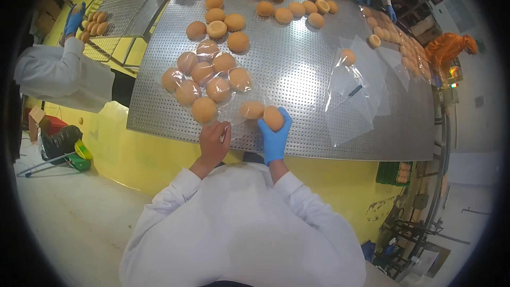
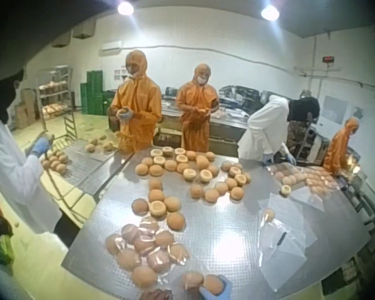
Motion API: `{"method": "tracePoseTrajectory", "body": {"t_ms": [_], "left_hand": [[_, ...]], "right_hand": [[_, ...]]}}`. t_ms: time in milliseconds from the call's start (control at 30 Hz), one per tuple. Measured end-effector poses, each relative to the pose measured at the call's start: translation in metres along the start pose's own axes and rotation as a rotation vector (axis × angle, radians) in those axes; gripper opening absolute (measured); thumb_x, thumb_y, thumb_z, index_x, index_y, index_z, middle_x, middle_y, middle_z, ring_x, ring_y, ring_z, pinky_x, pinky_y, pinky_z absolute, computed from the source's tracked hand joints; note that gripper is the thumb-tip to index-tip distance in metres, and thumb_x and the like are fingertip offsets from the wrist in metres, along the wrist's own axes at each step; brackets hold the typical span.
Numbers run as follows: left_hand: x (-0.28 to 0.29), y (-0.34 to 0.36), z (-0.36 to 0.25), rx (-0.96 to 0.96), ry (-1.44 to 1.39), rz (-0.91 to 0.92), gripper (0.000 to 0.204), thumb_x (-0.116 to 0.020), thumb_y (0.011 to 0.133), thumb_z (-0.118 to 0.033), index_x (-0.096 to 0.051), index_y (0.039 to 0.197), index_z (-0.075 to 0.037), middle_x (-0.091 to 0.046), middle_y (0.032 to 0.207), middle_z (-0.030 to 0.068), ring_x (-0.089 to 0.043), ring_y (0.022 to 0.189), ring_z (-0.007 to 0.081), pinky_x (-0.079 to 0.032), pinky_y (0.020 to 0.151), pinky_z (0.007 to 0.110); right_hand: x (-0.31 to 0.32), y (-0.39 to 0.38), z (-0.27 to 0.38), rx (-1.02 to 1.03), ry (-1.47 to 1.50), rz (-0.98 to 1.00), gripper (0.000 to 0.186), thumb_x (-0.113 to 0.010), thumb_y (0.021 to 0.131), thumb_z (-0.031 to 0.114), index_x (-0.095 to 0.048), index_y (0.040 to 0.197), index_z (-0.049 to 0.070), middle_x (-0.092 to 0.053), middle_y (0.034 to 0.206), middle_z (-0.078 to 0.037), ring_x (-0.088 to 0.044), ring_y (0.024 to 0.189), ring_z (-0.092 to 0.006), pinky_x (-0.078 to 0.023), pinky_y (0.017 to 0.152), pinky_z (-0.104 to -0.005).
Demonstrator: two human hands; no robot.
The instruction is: The person places round baked buns into clear plastic bags on a perforated metal table. They arrange the buns in rows within the bags and then fold the top of the bags to close them. The person repeats this process for multiple bags throughout the video.
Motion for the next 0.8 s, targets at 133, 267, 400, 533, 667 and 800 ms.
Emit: {"method": "tracePoseTrajectory", "body": {"t_ms": [133,267,400,533,667,800], "left_hand": [[0.004,-0.004,-0.009,-0.003,-0.005,-0.021,0.013,-0.069,0.085,-0.004,-0.066,0.097,-0.005,-0.060,0.077,0.0079,-0.057,0.067,0.0283,-0.041,0.062,0.041],[0.006,-0.009,-0.015,-0.023,0.020,0.029,0.012,-0.068,0.085,-0.004,-0.065,0.096,-0.004,-0.059,0.079,0.0085,-0.060,0.071,0.0281,-0.042,0.064,0.040],[0.001,-0.010,-0.015,-0.057,0.026,0.027,0.016,-0.068,0.084,-0.004,-0.065,0.099,-0.004,-0.059,0.081,0.0092,-0.061,0.073,0.0280,-0.043,0.066,0.040],[-0.001,-0.011,-0.015,-0.043,0.026,0.039,0.019,-0.068,0.083,-0.003,-0.066,0.102,-0.003,-0.059,0.082,0.0096,-0.061,0.074,0.0284,-0.044,0.068,0.040],[-0.006,-0.015,-0.012,-0.047,0.023,0.055,0.021,-0.068,0.082,-0.003,-0.066,0.103,-0.003,-0.060,0.082,0.0100,-0.061,0.074,0.0291,-0.045,0.068,0.040],[-0.013,-0.016,-0.010,-0.045,-0.010,0.074,0.016,-0.068,0.084,-0.003,-0.066,0.100,-0.005,-0.061,0.084,0.0096,-0.058,0.071,0.0312,-0.043,0.065,0.041]], "right_hand": [[0.004,-0.025,-0.019,-0.277,0.039,0.412,0.071,-0.076,0.085,0.007,-0.041,0.147,0.010,-0.049,0.140,-0.011,-0.053,0.126,-0.0209,-0.048,0.104,-0.0348],[-0.034,-0.025,-0.027,-0.223,-0.082,0.565,0.067,-0.073,0.088,0.008,-0.044,0.149,0.010,-0.051,0.145,-0.011,-0.053,0.129,-0.0230,-0.049,0.105,-0.0354],[-0.053,-0.022,-0.030,0.180,-0.361,0.609,0.065,-0.064,0.092,0.005,-0.044,0.153,0.013,-0.044,0.154,-0.015,-0.047,0.137,-0.0282,-0.046,0.108,-0.0394],[-0.057,0.008,-0.025,0.660,-0.878,0.368,0.066,-0.062,0.088,0.004,-0.049,0.150,0.018,-0.039,0.158,-0.020,-0.045,0.138,-0.0369,-0.044,0.109,-0.0458],[-0.088,0.029,0.027,0.812,-0.923,0.137,0.060,-0.066,0.083,0.008,-0.055,0.142,0.009,-0.055,0.141,-0.023,-0.055,0.125,-0.0413,-0.045,0.106,-0.0465],[-0.065,0.072,-0.019,0.352,-0.478,0.169,0.074,-0.076,0.081,0.014,-0.045,0.148,0.004,-0.047,0.148,-0.022,-0.054,0.129,-0.0378,-0.045,0.108,-0.0424]]}}
Point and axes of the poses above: each hand's wrist, its own y-axis towards the middle knuckle, its own x-axis out of the back of the hand, z = x × y, the point moved 6 cm from there along y, towards the middle knuckle
